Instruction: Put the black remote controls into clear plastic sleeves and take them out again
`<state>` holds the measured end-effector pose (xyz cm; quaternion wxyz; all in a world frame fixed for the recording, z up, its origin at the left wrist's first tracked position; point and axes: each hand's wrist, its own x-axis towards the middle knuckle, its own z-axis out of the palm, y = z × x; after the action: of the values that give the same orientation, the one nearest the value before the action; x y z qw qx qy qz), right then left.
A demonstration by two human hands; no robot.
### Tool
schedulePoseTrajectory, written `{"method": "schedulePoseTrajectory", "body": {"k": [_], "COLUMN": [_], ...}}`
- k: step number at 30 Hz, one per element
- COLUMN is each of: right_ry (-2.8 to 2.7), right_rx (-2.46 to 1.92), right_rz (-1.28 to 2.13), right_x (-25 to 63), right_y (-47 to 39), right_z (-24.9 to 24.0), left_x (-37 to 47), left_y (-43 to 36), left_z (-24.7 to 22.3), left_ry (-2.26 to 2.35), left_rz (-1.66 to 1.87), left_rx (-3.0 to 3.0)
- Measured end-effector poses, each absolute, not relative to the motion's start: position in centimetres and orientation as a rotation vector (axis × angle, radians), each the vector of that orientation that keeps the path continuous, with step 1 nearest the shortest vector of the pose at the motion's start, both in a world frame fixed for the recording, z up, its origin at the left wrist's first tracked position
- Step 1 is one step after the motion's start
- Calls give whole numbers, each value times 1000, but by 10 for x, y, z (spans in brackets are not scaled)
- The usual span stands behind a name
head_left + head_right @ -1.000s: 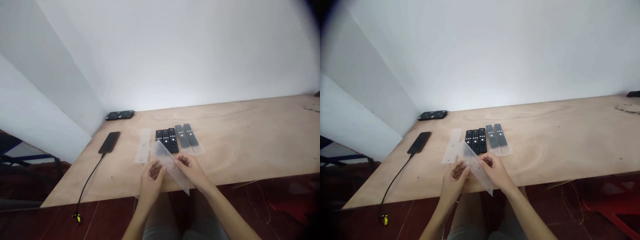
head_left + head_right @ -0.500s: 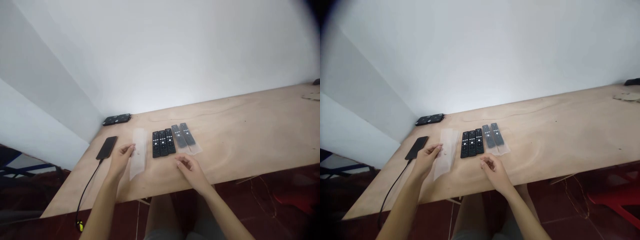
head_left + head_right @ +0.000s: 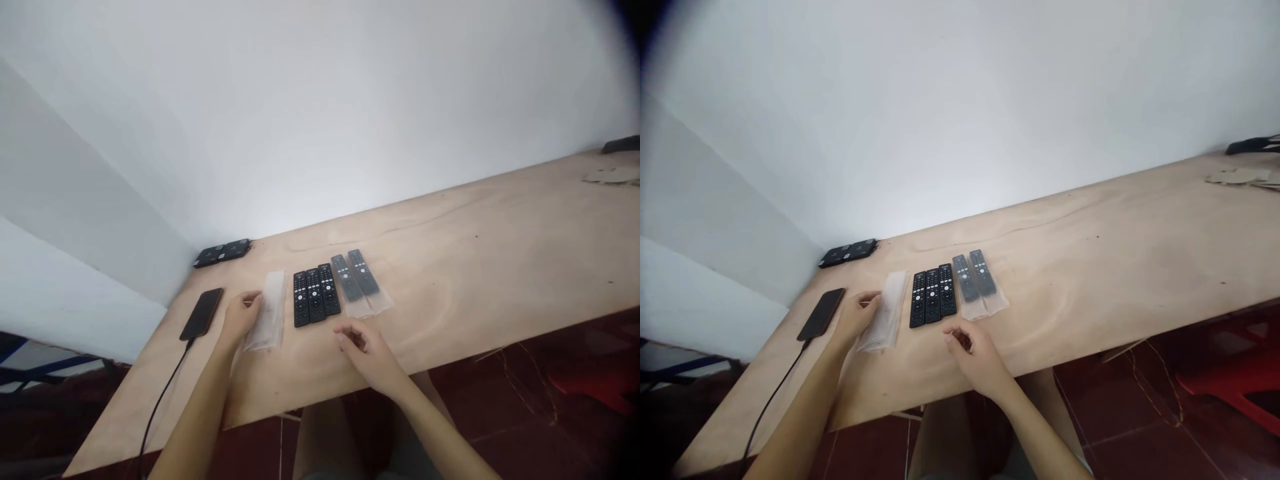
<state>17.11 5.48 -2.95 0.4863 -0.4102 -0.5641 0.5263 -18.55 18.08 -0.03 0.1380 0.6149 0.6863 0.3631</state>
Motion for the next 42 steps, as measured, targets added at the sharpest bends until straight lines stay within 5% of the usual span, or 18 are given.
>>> {"method": "schedulePoseTrajectory", "body": {"k": [15, 30, 42], "right_ry": [-1331, -1354, -1392], "right_rx": [-987, -985, -1022], "right_rz": [1309, 1307, 1227], "right_x": [170, 172, 172], "right_y": [54, 53, 55], "right_z": [-22, -26, -28], "left_x": [-158, -159, -139], "left_y": [232, 202, 147], "left_z": [-31, -3, -34], "left_ry": [1788, 1816, 1744], "left_rz": [476, 522, 431], "left_rx": [2299, 2369, 2456]}}
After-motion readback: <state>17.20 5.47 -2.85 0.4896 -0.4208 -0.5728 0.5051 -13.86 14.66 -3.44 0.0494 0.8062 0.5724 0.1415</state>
